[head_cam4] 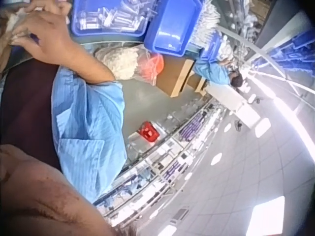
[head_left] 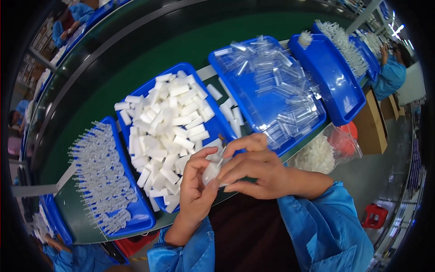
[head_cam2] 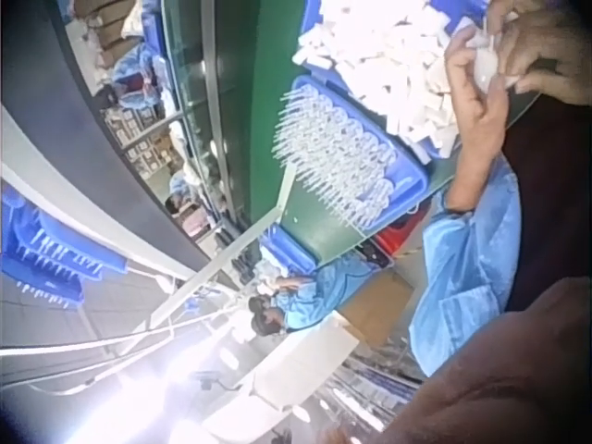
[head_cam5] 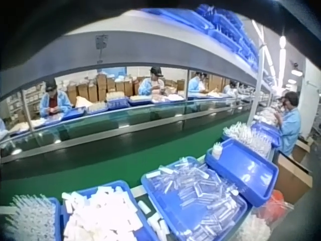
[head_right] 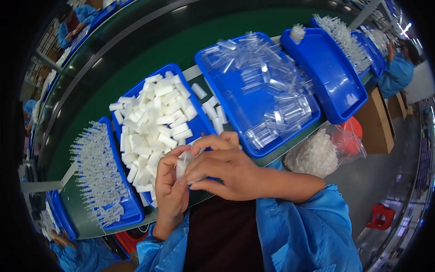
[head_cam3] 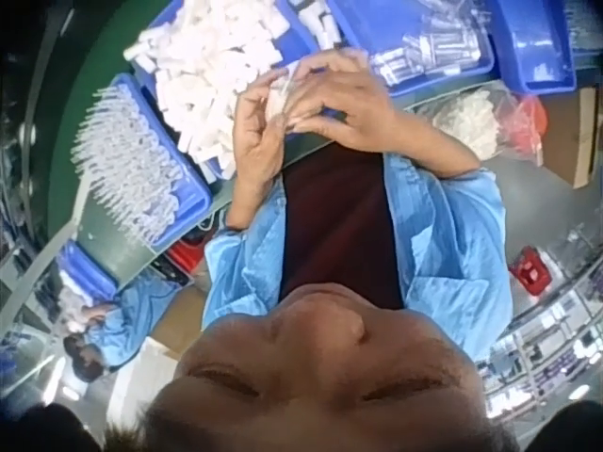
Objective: The person attaches white foam pieces onto plastic stems by hand, slides clear plastic tubes over the foam-covered stems, and secures the assembled bundle with a rubber band.
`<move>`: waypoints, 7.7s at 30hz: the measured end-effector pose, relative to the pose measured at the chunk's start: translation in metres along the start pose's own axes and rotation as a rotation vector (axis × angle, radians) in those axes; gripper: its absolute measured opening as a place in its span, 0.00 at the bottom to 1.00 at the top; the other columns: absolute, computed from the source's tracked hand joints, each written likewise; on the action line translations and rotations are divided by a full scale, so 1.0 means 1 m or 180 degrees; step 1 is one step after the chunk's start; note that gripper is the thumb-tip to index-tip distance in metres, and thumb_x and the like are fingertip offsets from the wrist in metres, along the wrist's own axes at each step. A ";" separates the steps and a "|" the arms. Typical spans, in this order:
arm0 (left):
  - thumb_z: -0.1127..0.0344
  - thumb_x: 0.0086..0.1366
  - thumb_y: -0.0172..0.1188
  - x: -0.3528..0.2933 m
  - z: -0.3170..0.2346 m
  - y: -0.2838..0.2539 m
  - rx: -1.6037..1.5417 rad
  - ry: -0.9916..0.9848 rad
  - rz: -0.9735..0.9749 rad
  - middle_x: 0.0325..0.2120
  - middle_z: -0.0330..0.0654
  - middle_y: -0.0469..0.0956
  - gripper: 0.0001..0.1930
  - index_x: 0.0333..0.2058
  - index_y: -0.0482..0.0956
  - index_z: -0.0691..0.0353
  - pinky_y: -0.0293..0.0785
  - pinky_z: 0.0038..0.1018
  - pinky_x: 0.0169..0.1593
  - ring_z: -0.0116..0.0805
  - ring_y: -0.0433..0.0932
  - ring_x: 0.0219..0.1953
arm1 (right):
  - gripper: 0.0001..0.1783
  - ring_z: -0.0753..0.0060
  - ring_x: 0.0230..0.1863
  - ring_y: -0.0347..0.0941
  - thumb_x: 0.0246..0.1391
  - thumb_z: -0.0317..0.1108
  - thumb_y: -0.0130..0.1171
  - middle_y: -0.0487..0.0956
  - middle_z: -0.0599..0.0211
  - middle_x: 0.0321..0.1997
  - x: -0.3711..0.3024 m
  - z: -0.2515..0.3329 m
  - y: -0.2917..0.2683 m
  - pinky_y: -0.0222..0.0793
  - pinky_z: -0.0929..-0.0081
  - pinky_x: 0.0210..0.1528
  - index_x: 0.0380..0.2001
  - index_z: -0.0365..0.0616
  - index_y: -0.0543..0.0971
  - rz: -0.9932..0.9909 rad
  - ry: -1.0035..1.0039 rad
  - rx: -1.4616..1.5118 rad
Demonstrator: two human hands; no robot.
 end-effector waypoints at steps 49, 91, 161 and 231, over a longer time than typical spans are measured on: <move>0.76 0.58 0.54 0.005 -0.003 -0.025 0.1536 0.0074 -0.0717 0.55 0.48 0.59 0.11 0.41 0.69 0.63 0.61 0.26 0.53 0.36 0.63 0.54 | 0.09 0.92 0.24 0.65 0.51 0.23 0.59 0.75 0.72 0.28 0.003 -0.084 0.005 0.59 0.94 0.24 0.37 0.37 0.74 -0.1261 0.1733 0.3123; 0.72 0.59 0.56 0.007 -0.013 -0.023 0.1814 0.0438 -0.0715 0.55 0.48 0.58 0.09 0.39 0.70 0.63 0.65 0.26 0.49 0.34 0.67 0.47 | 0.12 0.75 0.40 0.74 0.54 0.26 0.56 0.77 0.62 0.39 -0.011 -0.078 0.023 0.70 0.80 0.44 0.43 0.36 0.74 -0.1038 0.1802 0.3183; 0.76 0.58 0.51 -0.001 -0.010 -0.007 0.0004 0.0100 -0.0156 0.53 0.52 0.61 0.13 0.43 0.64 0.63 0.59 0.29 0.56 0.35 0.64 0.53 | 0.14 0.75 0.40 0.68 0.37 0.38 0.69 0.77 0.79 0.35 0.003 0.007 0.009 0.53 0.72 0.42 0.30 0.53 0.78 -0.0243 -0.0237 -0.0171; 0.70 0.57 0.59 0.006 -0.011 -0.025 0.1798 0.0205 -0.0733 0.55 0.49 0.58 0.10 0.37 0.71 0.61 0.63 0.30 0.52 0.40 0.66 0.50 | 0.13 0.76 0.39 0.74 0.57 0.27 0.52 0.75 0.63 0.37 -0.009 -0.074 0.024 0.69 0.82 0.42 0.45 0.35 0.70 -0.0942 0.1657 0.2957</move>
Point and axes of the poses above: each hand's wrist, its own x-axis towards the middle knuckle, its own y-axis out of the palm, z = x × y, the point moved 9 cm from there along x, towards the middle knuckle
